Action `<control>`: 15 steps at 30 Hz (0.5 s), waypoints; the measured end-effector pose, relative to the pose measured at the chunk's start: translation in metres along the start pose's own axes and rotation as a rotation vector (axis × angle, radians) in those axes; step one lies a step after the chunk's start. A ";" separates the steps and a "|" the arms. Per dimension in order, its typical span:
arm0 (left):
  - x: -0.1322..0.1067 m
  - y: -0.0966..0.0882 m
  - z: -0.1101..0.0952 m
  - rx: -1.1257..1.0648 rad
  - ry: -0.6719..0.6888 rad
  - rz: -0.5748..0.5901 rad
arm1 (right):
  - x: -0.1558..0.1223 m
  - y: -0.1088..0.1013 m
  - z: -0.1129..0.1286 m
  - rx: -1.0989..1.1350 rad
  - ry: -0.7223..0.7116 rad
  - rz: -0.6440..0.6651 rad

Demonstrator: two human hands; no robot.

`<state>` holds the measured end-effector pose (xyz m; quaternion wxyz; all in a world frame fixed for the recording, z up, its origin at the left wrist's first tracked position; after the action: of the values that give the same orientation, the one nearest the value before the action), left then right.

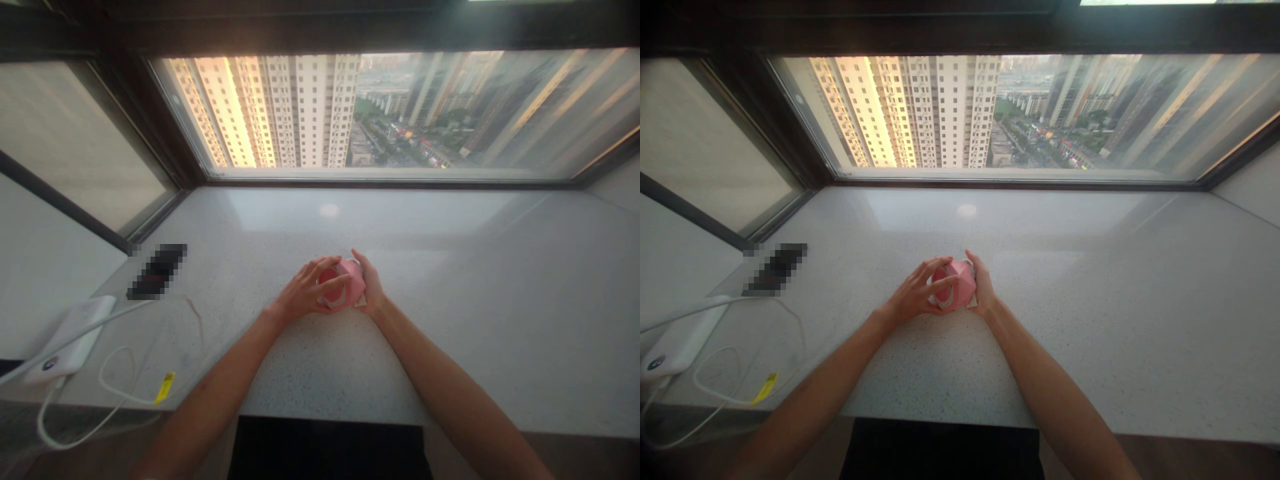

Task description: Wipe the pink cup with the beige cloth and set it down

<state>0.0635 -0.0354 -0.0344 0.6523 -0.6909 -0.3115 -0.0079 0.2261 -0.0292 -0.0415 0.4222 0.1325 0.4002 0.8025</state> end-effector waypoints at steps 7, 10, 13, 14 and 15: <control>0.000 0.000 0.000 -0.013 0.005 -0.028 | 0.000 -0.003 -0.003 0.042 0.020 -0.039; -0.001 0.000 0.001 -0.044 -0.024 -0.027 | 0.000 -0.003 -0.004 0.022 0.013 -0.044; -0.001 0.000 0.002 -0.095 -0.052 -0.044 | -0.001 -0.001 -0.004 0.005 -0.009 -0.054; -0.001 0.000 0.002 -0.109 -0.057 -0.057 | -0.001 0.000 -0.003 0.004 -0.017 -0.055; 0.000 -0.001 0.001 -0.121 -0.061 -0.072 | -0.002 0.001 -0.003 0.003 -0.027 -0.054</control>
<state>0.0623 -0.0343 -0.0340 0.5989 -0.7174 -0.3547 -0.0290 0.2253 -0.0324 -0.0421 0.4487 0.1330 0.3991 0.7885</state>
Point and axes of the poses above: each hand's wrist, its own x-axis towards the middle knuckle, its own y-axis out of the palm, z = x × y, the point moved 4 cm from there along x, towards the middle knuckle, and after that the axes turned 11 degrees about z, right-handed, at the moved point
